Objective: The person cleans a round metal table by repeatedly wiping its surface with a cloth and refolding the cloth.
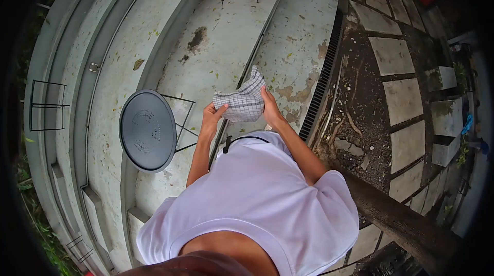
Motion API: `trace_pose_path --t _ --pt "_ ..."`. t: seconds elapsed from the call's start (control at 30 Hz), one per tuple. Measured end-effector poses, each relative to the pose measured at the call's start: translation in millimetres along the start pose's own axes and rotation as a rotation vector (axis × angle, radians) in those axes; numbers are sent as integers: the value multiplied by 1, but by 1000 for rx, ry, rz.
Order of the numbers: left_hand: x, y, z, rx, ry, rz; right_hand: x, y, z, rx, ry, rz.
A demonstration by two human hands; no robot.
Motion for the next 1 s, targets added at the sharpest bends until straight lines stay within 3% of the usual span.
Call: trace_pose_path --t 0.13,0.2,0.3,0.37,0.43,0.57,0.77,0.83,1.0 --pt "-42 71 -1 -9 -50 -105 3 -48 -47 -83 0 -29" --pt "-53 114 13 6 -45 -167 7 -57 -83 -360 30 -125" --pt "-77 148 18 221 -97 -165 -5 -101 -84 -610 89 -39" --pt "-94 172 32 284 -141 -170 -18 -120 -81 -559 57 -2" --pt "-120 192 35 436 -228 -258 -27 -125 -79 -375 177 -69" --pt "-185 227 43 381 -283 -372 -66 -136 -95 -271 178 39" --pt "-289 286 92 401 -352 -415 -160 -168 -144 -594 -3 97" --pt "-329 299 113 366 -339 -450 -194 -185 -165 -599 -48 80" --pt "-406 316 169 -9 -179 -423 -242 -237 -235 -503 -160 355"
Point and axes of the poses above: each hand's wrist, its own x-axis away from the middle knuckle, its own y-axis out of the palm, z = x × y, the point moved 7 cm from there along -x, towards the middle knuckle, and after that the axes turned 10 degrees about x, right-handed, at the moved point
